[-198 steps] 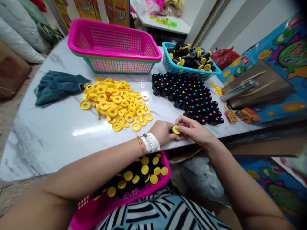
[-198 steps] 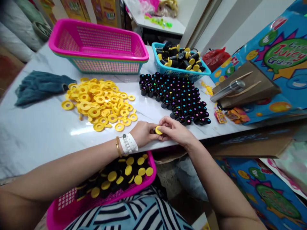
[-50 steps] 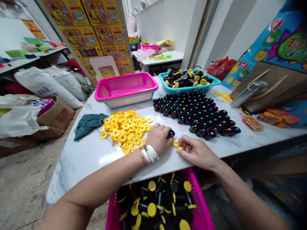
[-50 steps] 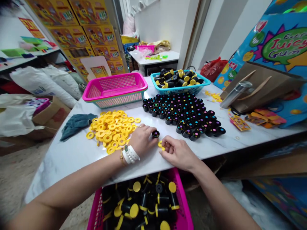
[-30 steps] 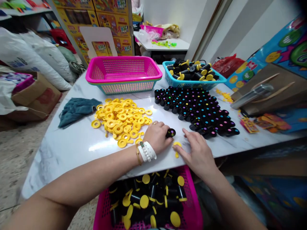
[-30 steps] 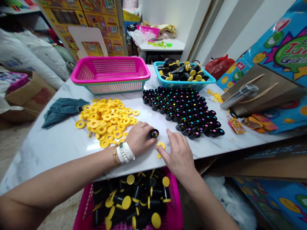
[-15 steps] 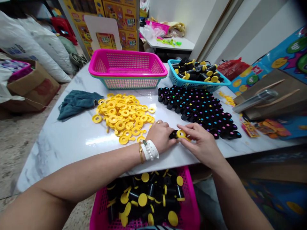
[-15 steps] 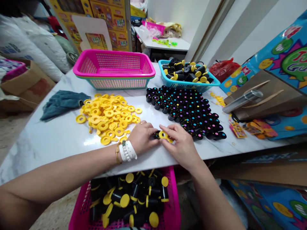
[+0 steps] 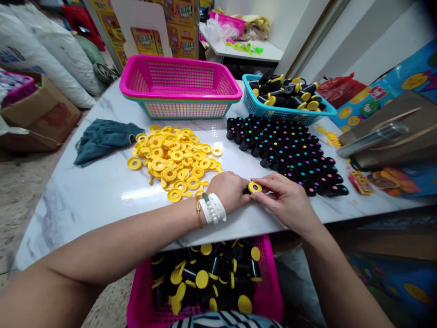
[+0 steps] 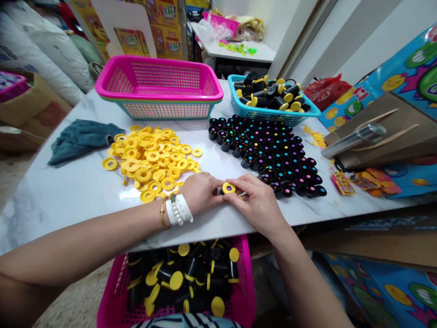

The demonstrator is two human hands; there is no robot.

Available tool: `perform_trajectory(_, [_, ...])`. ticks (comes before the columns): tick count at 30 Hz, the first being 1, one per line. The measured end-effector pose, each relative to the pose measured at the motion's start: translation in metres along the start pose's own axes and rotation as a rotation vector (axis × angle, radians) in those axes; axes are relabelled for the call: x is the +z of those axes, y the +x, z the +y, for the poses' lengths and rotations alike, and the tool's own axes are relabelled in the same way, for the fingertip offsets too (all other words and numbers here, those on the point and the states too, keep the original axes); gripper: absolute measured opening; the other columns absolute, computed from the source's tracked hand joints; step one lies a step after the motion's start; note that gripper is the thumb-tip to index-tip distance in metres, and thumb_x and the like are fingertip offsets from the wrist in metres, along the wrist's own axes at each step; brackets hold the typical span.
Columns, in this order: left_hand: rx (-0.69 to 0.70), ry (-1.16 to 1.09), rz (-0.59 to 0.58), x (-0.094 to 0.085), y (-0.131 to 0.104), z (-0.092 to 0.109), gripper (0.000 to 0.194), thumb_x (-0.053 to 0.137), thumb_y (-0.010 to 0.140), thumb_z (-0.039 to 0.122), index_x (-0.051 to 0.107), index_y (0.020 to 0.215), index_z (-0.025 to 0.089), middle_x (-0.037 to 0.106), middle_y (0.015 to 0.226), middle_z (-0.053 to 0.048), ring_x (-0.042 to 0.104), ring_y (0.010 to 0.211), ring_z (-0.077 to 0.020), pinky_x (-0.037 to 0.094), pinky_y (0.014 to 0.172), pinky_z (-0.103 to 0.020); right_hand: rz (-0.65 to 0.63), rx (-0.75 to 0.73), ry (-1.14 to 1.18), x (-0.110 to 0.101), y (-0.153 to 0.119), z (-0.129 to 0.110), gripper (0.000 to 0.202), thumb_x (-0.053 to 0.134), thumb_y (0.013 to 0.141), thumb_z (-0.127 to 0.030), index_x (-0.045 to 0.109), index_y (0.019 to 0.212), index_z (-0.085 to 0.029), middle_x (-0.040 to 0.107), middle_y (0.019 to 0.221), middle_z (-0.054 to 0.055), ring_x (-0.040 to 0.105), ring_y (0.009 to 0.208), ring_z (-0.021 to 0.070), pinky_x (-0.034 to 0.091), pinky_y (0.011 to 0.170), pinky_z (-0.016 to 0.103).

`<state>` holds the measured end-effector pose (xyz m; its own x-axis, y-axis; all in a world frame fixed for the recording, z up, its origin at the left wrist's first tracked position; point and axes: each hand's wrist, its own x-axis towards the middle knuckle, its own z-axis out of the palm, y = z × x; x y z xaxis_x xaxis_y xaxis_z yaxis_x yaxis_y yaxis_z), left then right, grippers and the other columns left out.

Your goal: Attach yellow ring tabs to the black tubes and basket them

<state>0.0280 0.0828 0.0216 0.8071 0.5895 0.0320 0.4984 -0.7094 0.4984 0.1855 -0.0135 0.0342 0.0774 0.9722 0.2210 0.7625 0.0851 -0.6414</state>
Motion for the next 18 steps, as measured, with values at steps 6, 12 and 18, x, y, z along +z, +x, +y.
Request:
perform_trajectory(6, [-0.224,-0.433,-0.319,-0.027,0.007,0.005,0.031,0.050,0.085,0.036,0.074,0.093,0.018,0.070,0.069,-0.003,0.054,0.050,-0.0106,0.040,0.051,-0.022,-0.106,0.203,0.277,0.004,-0.003,0.006,0.036,0.066,0.083,-0.033,0.068,0.117,-0.020,0.066,0.080,0.004,0.062,0.054,0.0122,0.054,0.053,0.026])
perform_trajectory(12, [-0.340,-0.802,-0.405,-0.013,0.009,0.008,0.034,0.043,0.092,0.038,0.066,0.093,0.013,0.073,0.083,-0.007,0.053,0.043,-0.0054,0.032,0.038,-0.015,-0.168,0.526,0.869,0.012,-0.001,0.011,0.049,0.072,0.077,-0.039,0.064,0.117,-0.013,0.067,0.062,0.001,0.062,0.049,0.0116,0.055,0.048,0.023])
perform_trajectory(18, [-0.318,-0.828,-0.348,-0.005,0.007,0.008,0.031,0.044,0.094,0.035,0.066,0.095,0.014,0.070,0.075,-0.005,0.053,0.042,-0.0049,0.034,0.038,-0.014,-0.101,0.641,1.019,0.014,0.002,0.009,0.036,0.078,0.071,-0.037,0.055,0.090,-0.018,0.065,0.062,-0.002,0.065,0.052,0.0121,0.058,0.050,0.023])
